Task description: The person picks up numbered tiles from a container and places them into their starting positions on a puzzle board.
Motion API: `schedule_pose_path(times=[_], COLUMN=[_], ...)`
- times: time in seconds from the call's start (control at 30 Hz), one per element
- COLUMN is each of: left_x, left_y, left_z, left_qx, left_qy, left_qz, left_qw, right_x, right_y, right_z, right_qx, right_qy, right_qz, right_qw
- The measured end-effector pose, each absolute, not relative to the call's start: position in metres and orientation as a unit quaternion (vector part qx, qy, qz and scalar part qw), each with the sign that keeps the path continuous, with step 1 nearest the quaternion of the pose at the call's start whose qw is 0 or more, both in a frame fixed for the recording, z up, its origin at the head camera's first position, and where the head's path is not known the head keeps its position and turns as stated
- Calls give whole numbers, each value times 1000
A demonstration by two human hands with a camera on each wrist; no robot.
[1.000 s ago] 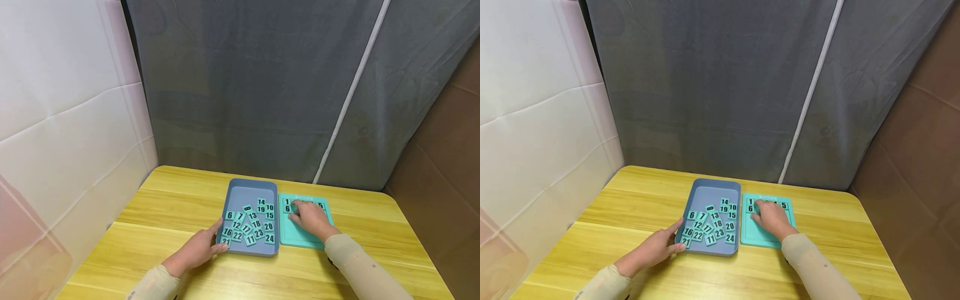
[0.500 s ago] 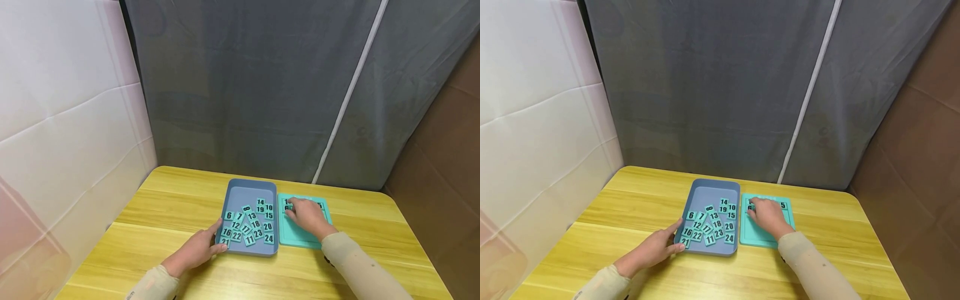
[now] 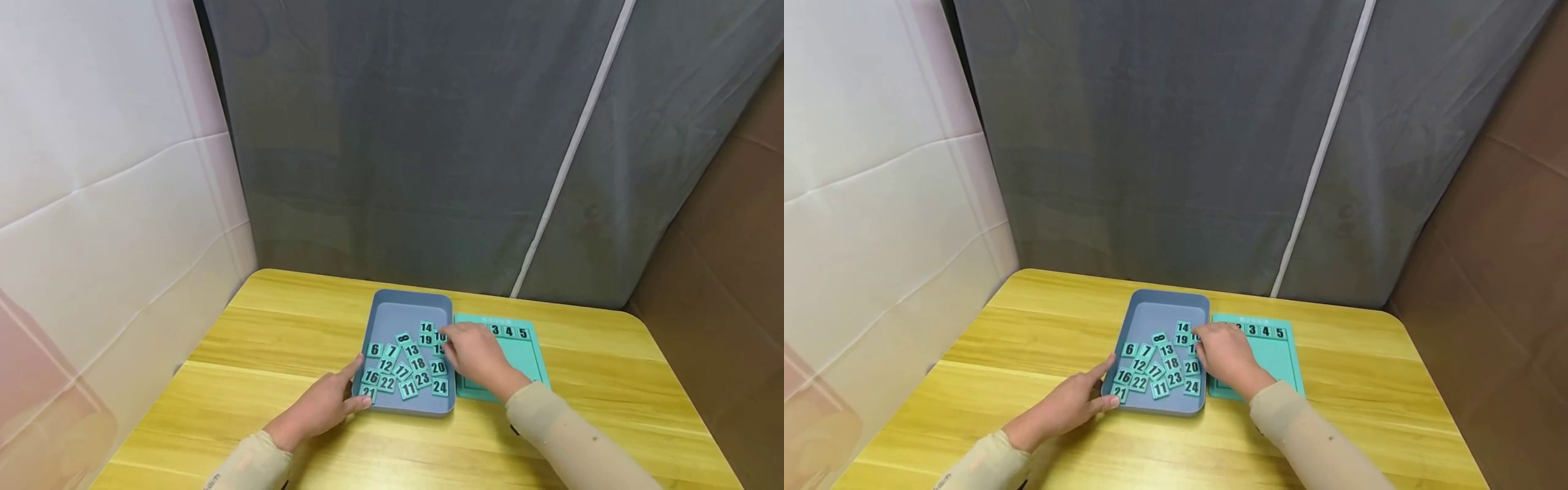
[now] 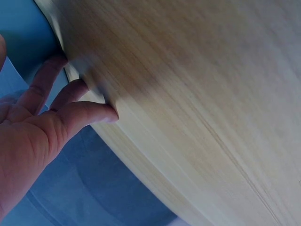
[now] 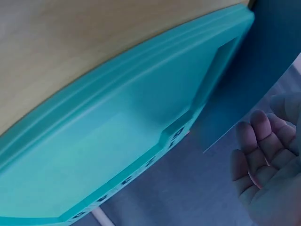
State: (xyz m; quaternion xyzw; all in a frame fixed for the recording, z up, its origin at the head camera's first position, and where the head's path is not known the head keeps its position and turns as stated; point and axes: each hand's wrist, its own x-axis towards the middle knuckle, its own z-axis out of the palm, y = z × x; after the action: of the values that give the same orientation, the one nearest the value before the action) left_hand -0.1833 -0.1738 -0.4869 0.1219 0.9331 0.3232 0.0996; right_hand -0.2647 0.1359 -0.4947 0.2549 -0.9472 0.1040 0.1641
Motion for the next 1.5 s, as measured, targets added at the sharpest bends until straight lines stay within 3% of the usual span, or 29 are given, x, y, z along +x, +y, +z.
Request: schedule_pose_path(times=[0.47,1.07,1.5], left_x=[-182,-181,-182], left_y=[-173,-172,-172], left_z=[-484,-485,-487], left_qx=[114,123,119], left_qy=[935,934,934], left_qz=[319,318,321], left_qw=[103,107,101], right_x=[-251,-244,-258], right_y=[112,60,67], right_z=[-494,-493,-491], right_qx=[309,338,340], right_qy=[-942,-940,-940], right_qz=[99,-39,19], right_qw=[87,-31,7])
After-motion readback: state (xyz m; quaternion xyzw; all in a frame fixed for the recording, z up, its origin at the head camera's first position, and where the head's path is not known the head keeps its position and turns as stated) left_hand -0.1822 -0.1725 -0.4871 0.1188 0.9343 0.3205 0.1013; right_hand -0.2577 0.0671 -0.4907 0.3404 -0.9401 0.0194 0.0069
